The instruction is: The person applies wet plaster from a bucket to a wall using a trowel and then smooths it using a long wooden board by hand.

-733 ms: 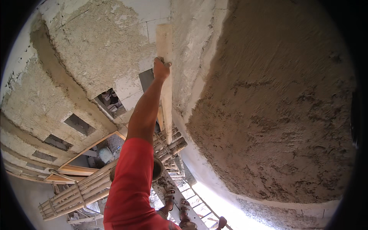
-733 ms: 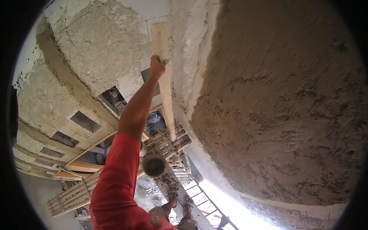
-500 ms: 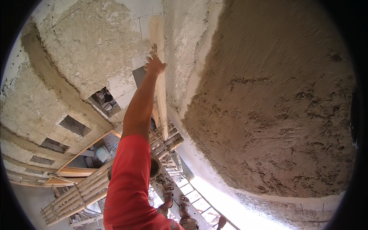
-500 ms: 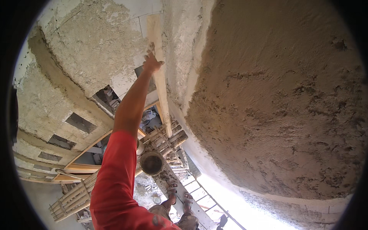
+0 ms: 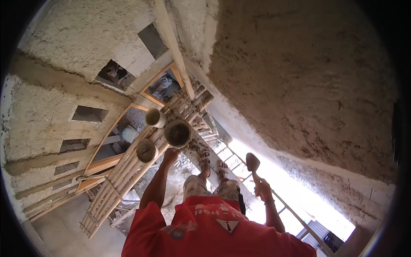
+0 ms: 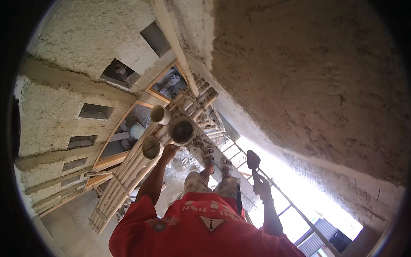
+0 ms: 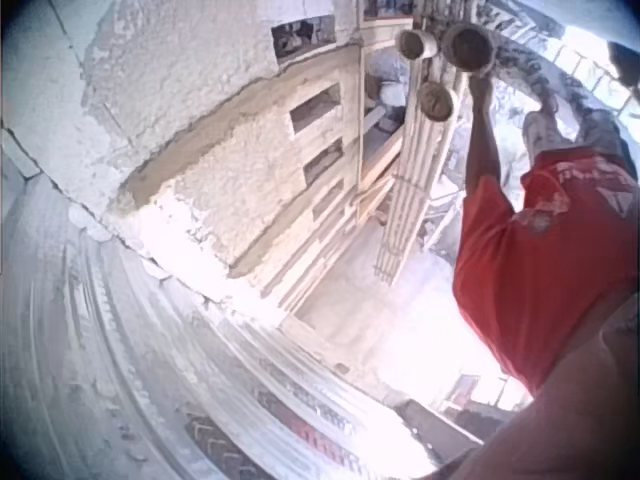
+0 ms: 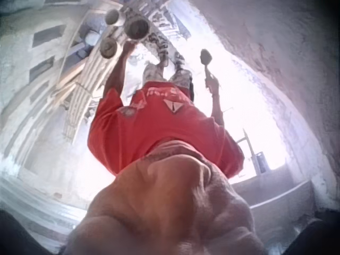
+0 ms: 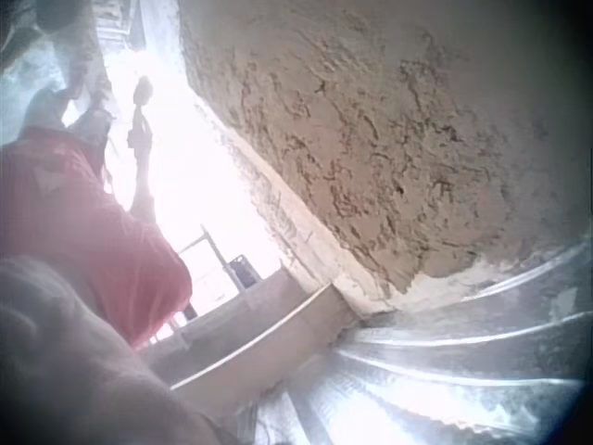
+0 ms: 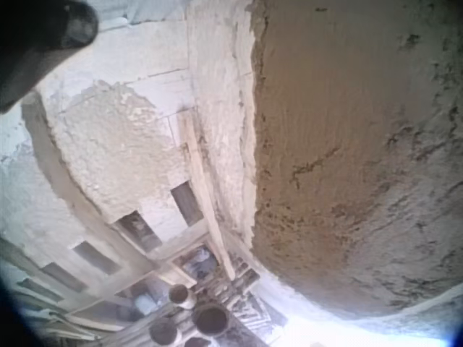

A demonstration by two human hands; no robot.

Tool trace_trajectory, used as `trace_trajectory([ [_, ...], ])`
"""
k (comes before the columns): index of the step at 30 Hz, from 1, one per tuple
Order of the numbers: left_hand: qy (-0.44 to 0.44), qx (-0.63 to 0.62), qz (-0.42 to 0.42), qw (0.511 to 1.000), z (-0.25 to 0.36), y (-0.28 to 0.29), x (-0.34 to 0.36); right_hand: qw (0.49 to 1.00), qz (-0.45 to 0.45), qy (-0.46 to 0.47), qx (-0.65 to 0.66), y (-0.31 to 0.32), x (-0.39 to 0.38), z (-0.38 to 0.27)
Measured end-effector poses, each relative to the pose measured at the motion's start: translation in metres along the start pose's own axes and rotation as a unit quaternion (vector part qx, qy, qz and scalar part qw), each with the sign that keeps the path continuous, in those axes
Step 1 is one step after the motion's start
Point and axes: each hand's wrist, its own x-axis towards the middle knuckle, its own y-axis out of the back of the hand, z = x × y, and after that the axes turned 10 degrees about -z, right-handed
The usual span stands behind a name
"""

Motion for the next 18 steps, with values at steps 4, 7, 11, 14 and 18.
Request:
trace_trajectory([
  [4, 0.059, 0.051, -0.012, 0.997, -0.141, -0.038, -0.07, 0.983, -0.15, 0.108, -0.003, -0.024, -0.01, -0.072],
  [7, 0.15, -0.123, -0.019, 0.981, -0.151, -0.056, -0.117, 0.962, -0.227, 0.095, 0.116, -0.021, -0.016, -0.097],
  [11, 0.189, -0.359, 0.029, 0.913, -0.165, -0.07, -0.181, 0.957, -0.233, 0.131, 0.111, -0.021, -0.013, -0.097],
  [14, 0.186, -0.415, 0.066, 0.888, -0.163, -0.071, -0.218, 0.966, -0.222, 0.102, 0.085, -0.014, -0.014, -0.092],
  [18, 0.213, -0.393, 0.145, 0.883, -0.149, -0.1, -0.249, 0.962, -0.241, 0.115, 0.065, 0.043, 0.028, -0.027],
])
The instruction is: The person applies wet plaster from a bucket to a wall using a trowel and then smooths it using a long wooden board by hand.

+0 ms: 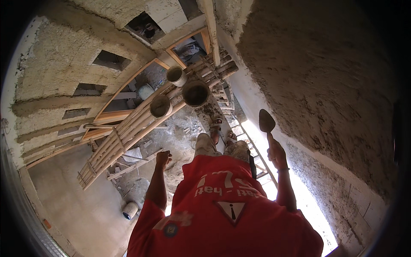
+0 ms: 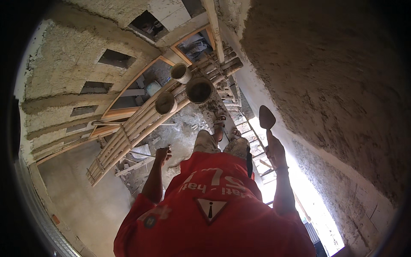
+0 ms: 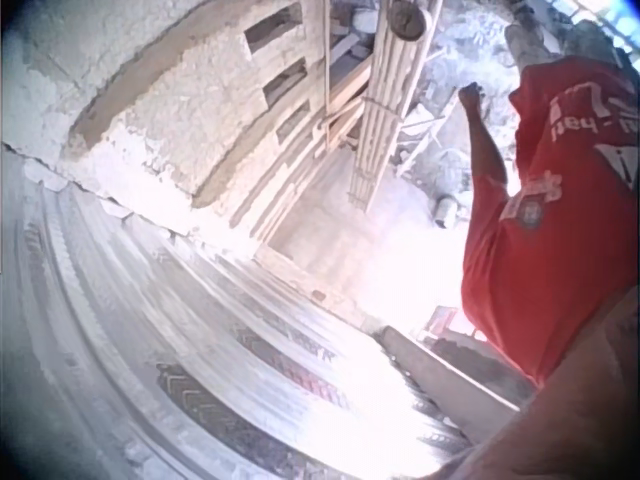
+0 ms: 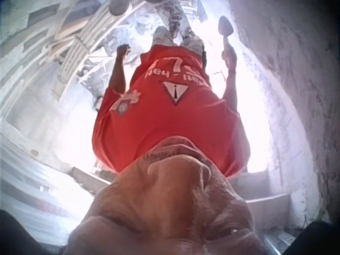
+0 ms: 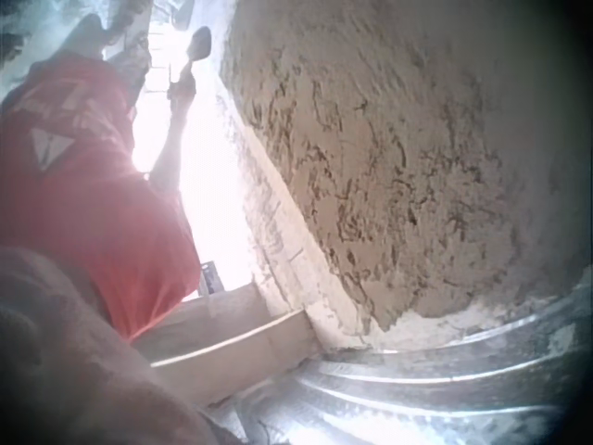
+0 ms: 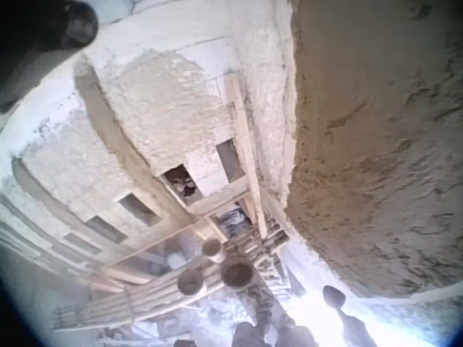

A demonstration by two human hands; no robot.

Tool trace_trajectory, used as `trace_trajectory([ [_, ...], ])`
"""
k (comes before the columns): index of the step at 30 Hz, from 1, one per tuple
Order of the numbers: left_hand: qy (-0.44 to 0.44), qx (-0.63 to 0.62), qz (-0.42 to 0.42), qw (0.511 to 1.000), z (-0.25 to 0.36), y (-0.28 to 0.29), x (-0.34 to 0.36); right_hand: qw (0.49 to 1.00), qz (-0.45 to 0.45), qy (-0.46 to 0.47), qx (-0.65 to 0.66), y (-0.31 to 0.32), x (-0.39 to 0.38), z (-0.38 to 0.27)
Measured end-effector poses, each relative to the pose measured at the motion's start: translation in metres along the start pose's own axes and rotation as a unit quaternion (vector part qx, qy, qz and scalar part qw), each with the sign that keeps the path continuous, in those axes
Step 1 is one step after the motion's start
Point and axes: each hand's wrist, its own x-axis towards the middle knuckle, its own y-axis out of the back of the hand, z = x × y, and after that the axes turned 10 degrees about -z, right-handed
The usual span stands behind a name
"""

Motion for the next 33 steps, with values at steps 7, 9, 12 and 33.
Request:
trace_trajectory([
  [7, -0.035, -0.031, -0.012, 0.999, -0.086, -0.024, -0.024, 0.984, 0.118, -0.131, -0.028, 0.053, -0.045, 0.022],
  [9, -0.045, -0.015, 0.004, 0.999, -0.084, -0.031, -0.046, 0.986, 0.089, -0.139, -0.009, 0.073, -0.051, 0.026],
  [12, -0.031, -0.013, 0.025, 0.999, -0.079, -0.039, -0.059, 0.987, 0.113, -0.087, -0.071, 0.086, -0.049, 0.044],
  [33, -0.133, 0.129, -0.095, 0.978, -0.126, -0.182, 0.321, 0.885, -0.052, -0.142, -0.439, 0.134, 0.341, 0.262],
])
